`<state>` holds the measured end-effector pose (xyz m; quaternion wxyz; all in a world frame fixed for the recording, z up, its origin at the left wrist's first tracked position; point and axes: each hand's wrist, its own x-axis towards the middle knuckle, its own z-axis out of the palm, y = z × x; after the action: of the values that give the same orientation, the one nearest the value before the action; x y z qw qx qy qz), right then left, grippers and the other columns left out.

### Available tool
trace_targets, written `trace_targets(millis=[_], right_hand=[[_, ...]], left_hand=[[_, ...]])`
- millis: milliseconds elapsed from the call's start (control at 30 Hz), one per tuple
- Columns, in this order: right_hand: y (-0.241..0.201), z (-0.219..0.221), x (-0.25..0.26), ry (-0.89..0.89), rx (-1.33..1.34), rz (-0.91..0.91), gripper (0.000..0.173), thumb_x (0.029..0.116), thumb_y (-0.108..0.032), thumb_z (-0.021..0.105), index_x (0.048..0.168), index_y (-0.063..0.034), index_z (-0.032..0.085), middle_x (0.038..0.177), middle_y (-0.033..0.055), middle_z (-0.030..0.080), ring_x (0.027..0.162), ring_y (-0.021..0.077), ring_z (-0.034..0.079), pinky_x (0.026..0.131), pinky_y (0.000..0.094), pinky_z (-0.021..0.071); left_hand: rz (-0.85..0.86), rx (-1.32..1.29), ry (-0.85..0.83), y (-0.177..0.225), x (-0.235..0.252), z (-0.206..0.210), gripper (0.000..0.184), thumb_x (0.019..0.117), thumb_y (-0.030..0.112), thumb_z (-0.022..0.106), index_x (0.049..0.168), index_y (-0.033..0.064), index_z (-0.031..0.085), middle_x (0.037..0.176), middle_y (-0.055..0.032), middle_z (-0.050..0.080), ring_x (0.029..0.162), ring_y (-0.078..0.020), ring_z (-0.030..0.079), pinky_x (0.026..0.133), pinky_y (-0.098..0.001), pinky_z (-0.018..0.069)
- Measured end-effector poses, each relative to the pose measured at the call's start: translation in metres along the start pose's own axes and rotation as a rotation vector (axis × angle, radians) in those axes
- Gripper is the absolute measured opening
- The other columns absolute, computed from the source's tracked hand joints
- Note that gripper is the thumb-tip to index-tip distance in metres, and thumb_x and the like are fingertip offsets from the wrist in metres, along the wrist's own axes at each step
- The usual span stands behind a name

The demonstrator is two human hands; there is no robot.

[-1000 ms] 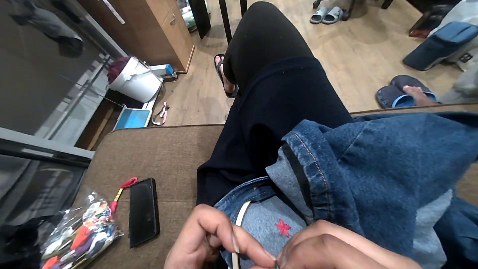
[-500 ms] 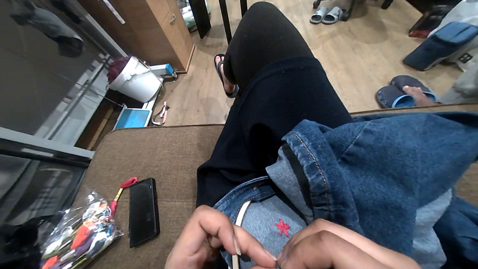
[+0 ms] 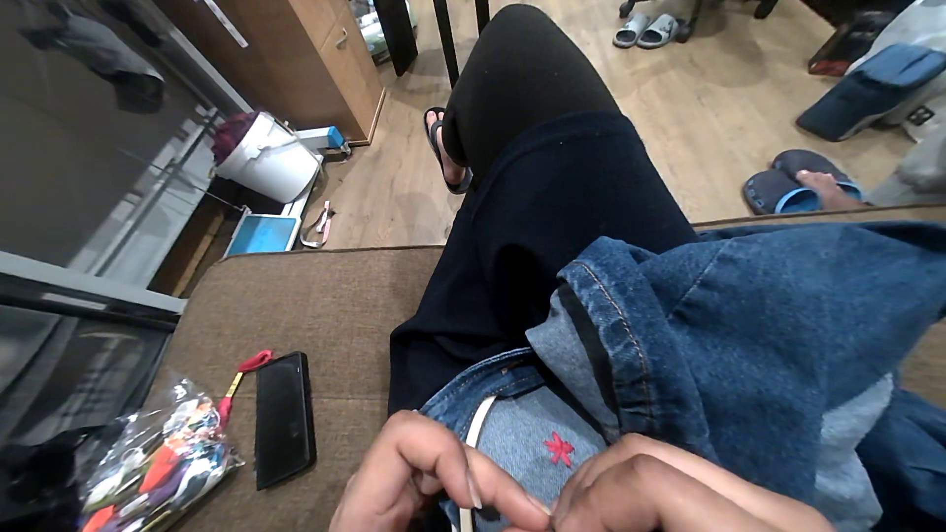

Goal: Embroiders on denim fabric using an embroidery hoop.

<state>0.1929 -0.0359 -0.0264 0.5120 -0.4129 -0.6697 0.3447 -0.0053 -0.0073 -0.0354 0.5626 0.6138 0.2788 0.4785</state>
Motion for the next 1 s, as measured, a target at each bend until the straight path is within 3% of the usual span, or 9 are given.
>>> trace_targets(millis=[233, 400, 1000], right_hand=[[-0.007, -0.012, 0.006, -0.110, -0.015, 0.036, 0.010, 0.0949, -0.005, 0.064, 0.092, 0.0035, 0.068, 0.085, 0.0153, 0.070, 0.084, 0.0131, 0.068, 0.073, 0.0203, 0.0536], [-0.009, -0.012, 0.007, -0.106, -0.032, 0.058, 0.011, 0.0951, -0.005, 0.065, 0.094, 0.0043, 0.070, 0.085, 0.0158, 0.068, 0.081, 0.0125, 0.066, 0.070, 0.0195, 0.0528], [-0.006, -0.012, 0.006, -0.117, -0.032, 0.005, 0.011, 0.0952, -0.006, 0.069, 0.098, 0.0041, 0.071, 0.086, 0.0148, 0.069, 0.084, 0.0125, 0.066, 0.075, 0.0184, 0.0533]], left_hand=[[-0.007, 0.012, -0.007, 0.003, 0.001, 0.001, 0.033, 0.0905, -0.003, 0.073, 0.108, 0.0148, 0.052, 0.098, 0.0002, 0.077, 0.094, -0.0090, 0.075, 0.086, -0.0259, 0.0602], [-0.002, 0.006, -0.006, 0.002, 0.000, 0.001, 0.033, 0.0904, -0.003, 0.073, 0.108, 0.0147, 0.052, 0.098, 0.0004, 0.076, 0.093, -0.0087, 0.074, 0.086, -0.0256, 0.0603], [0.003, 0.025, -0.006, 0.002, -0.001, 0.000, 0.035, 0.0894, -0.004, 0.073, 0.109, 0.0146, 0.052, 0.098, 0.0008, 0.076, 0.093, -0.0075, 0.074, 0.086, -0.0239, 0.0591]])
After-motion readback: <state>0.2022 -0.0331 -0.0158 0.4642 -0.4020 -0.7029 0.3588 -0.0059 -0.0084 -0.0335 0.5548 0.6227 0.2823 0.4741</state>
